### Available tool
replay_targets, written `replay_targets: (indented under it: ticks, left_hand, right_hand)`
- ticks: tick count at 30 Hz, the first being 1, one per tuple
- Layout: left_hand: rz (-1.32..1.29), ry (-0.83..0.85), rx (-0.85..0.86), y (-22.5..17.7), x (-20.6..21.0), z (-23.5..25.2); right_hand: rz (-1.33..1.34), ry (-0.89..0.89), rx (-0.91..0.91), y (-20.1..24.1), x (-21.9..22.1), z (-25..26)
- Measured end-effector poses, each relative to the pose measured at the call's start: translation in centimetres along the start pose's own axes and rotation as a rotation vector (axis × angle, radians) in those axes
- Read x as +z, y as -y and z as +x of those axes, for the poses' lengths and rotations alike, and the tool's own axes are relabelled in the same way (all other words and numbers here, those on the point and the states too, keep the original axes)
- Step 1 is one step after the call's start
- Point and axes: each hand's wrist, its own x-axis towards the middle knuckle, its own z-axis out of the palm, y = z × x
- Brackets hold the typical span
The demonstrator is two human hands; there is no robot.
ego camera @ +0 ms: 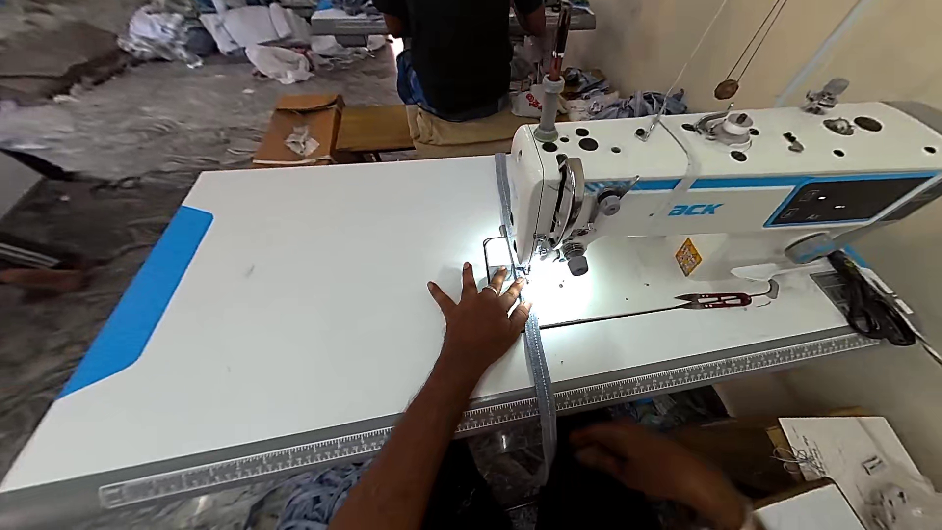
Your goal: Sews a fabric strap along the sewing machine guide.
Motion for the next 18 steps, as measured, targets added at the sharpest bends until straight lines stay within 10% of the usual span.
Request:
replay_targets:
  ticks: [6, 10, 15, 18]
  left_hand:
    - [0.001, 0.0, -0.028, -0.4, -0.3, 0.8]
    - [-0.018, 0.004, -0.064, -0.7, -0.6, 1.6]
    - [-0.039, -0.074, 0.023, -0.2, 0.4, 0.0]
    - [-0.026, -0.074, 0.179, -0.4, 0.8, -3.6]
  right_hand:
    - [-0.437, -0.967, 0.24, -0.5, -14.0, -3.7]
    - [-0.653, -0.783, 0.49, -4.0, -15.9, -2.0]
    - [-0.363, -0.907, 0.285, 0.1, -14.5, -6.4]
    - [0.036, -0.337, 0.032, 0.1, -6.9, -4.7]
